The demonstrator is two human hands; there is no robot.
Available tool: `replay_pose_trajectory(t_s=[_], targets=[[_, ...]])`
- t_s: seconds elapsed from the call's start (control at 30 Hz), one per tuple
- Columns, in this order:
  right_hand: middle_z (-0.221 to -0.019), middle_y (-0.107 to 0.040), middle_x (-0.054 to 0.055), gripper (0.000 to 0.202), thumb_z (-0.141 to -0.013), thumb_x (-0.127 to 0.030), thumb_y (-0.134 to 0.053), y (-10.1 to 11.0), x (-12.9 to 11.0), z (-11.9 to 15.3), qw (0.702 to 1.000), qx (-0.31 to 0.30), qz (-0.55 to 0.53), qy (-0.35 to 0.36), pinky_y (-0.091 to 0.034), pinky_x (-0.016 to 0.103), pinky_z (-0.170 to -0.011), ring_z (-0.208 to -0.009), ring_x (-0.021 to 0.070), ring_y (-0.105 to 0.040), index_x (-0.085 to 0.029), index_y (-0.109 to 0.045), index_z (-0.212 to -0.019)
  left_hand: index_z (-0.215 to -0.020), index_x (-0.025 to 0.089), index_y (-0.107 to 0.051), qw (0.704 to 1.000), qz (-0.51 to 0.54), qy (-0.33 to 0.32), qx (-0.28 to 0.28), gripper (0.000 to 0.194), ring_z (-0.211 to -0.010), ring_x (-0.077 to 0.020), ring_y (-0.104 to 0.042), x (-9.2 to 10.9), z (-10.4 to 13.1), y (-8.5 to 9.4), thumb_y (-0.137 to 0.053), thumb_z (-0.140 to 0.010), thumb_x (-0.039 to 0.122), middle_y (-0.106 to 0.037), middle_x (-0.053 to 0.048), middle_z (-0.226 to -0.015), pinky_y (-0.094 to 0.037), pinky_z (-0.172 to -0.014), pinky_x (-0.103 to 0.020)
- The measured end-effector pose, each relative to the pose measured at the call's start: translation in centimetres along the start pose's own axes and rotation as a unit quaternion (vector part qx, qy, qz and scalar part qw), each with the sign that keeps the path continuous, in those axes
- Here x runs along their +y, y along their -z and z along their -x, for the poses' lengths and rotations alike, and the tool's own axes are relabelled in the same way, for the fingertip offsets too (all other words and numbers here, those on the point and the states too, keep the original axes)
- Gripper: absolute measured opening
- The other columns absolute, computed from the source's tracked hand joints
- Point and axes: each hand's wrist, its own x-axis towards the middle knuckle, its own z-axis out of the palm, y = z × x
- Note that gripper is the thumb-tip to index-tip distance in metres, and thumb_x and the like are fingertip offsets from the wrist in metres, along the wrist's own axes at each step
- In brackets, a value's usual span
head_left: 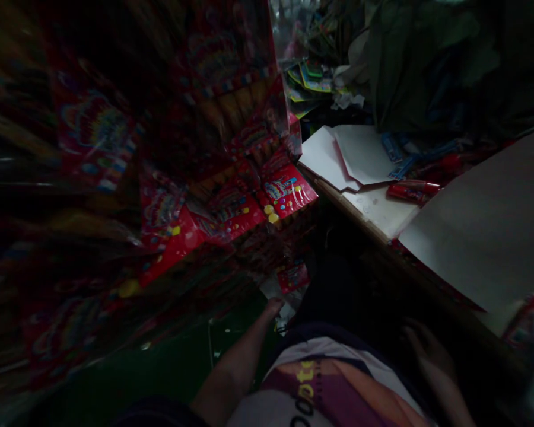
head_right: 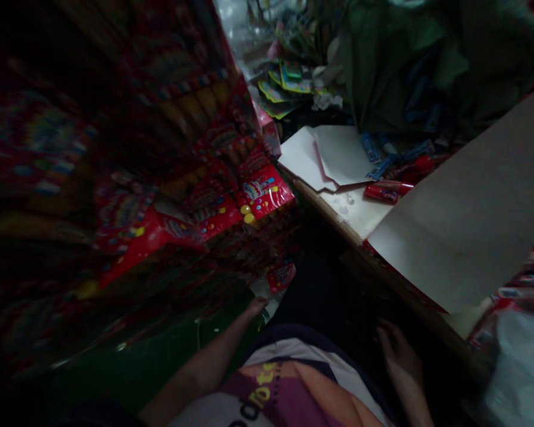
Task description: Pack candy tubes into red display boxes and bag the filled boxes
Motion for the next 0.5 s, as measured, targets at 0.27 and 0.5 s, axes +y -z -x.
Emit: replay_pose_trajectory(t_s=[0.27,0.5], targets=[[-0.096,-0.074,0.008,0.055,-0.068,-0.063,-0.048,0.1,-0.4,-0.1,0.996,-0.009,0.066,0.064,-0.055,0.033,-0.073,-0.092,0.0284,-0.069,-0.022,-0.068,-0.100,-0.108,0.013,-0.063,0.999,0.038,0.010,0.022,0.033,-0.101,-0.0287,-0.060,-2.3,0.7,-0.6,-0.061,-0.087,0.038,-0.061,-0.003,-0.110,-0.053,-0.084,-0.039],[-0.101,-0.074,0.008,0.053,-0.072,-0.061,-0.045,-1.3,0.9,-0.3,0.981,-0.044,0.116,0.150,-0.055,0.034,-0.077,-0.095,0.0287,-0.069,-0.023,-0.068,-0.100,-0.113,0.014,-0.060,0.996,0.084,-0.015,0.019,0.032,-0.099,-0.0238,-0.061,-5.0,0.9,-2.9,-0.058,-0.089,0.036,-0.061,-0.006,-0.113,-0.053,-0.084,-0.041]])
